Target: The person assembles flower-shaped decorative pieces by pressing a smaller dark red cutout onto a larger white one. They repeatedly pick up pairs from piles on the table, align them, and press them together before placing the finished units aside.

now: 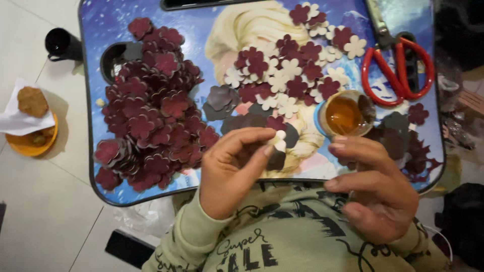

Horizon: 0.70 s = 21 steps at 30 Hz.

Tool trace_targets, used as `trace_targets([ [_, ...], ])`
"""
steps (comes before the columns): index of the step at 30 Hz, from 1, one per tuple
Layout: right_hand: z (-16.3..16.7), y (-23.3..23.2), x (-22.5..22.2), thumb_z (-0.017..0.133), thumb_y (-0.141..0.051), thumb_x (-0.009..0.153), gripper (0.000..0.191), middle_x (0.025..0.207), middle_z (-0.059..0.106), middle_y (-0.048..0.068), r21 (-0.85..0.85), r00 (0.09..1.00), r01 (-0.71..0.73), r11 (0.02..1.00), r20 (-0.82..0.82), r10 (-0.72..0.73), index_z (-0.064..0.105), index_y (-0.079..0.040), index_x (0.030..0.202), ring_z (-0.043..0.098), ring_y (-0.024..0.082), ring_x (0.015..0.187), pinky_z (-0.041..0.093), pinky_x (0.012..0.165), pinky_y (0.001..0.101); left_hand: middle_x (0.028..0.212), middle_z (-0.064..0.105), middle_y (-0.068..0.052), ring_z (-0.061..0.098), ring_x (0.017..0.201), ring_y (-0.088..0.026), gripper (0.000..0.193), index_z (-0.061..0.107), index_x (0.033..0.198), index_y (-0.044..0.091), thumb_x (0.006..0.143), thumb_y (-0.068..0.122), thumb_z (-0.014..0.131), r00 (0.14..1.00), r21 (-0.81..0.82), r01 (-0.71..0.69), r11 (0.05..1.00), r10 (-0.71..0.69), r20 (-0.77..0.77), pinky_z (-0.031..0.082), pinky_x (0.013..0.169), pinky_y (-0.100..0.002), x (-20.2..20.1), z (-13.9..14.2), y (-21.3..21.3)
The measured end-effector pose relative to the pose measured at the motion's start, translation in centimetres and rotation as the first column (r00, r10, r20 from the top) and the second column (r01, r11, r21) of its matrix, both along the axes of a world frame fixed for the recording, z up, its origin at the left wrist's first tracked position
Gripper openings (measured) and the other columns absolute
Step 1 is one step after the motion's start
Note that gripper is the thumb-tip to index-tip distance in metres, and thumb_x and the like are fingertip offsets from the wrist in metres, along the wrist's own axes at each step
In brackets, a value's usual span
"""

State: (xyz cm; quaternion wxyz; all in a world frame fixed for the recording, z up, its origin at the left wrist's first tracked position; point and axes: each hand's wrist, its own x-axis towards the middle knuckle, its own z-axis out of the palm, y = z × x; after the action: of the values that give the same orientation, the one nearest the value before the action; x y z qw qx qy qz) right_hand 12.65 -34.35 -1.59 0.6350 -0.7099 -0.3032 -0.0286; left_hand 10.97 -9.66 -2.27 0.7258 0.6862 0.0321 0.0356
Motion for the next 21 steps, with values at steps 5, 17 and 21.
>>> trace_targets([
  [5,-0.2,2.1,0.4,0.067,-0.004,0.086,0.025,0.141,0.059,0.021,-0.153,0.995,0.021,0.988,0.102,-0.006,0.072,-0.003,0.111,0.056,0.031,0.136,0.043,0.116,0.0391,0.136,0.066,-0.004,0.068,0.100,-0.007,0.046,0.060,0.140,0.002,0.095,-0.002,0.068,0.987,-0.232,0.009,0.973,-0.045,-0.151,0.057,0.084,-0.020,-1.1,-0.1,0.1],
  [17,-0.1,5.3,0.2,0.071,0.003,0.078,0.038,0.134,0.063,0.014,-0.414,0.915,0.263,0.871,0.393,-0.090,0.077,-0.012,0.112,0.058,0.034,0.132,0.049,0.112,0.0433,0.116,0.075,-0.006,0.063,0.095,-0.002,0.059,0.044,0.158,0.004,0.101,0.000,0.060,0.973,-0.288,0.043,0.957,-0.106,-0.205,0.054,0.082,-0.018,-1.7,-0.3,0.3],
  [21,-0.3,5.6,0.3,0.072,0.003,0.078,0.038,0.133,0.063,0.013,-0.462,0.872,0.325,0.825,0.485,-0.071,0.078,-0.012,0.112,0.057,0.036,0.130,0.049,0.110,0.0439,0.112,0.076,-0.005,0.058,0.087,0.002,0.064,0.041,0.161,0.005,0.100,0.000,0.061,0.976,-0.225,0.061,0.973,-0.106,-0.191,0.052,0.075,-0.016,-1.9,0.0,0.3],
])
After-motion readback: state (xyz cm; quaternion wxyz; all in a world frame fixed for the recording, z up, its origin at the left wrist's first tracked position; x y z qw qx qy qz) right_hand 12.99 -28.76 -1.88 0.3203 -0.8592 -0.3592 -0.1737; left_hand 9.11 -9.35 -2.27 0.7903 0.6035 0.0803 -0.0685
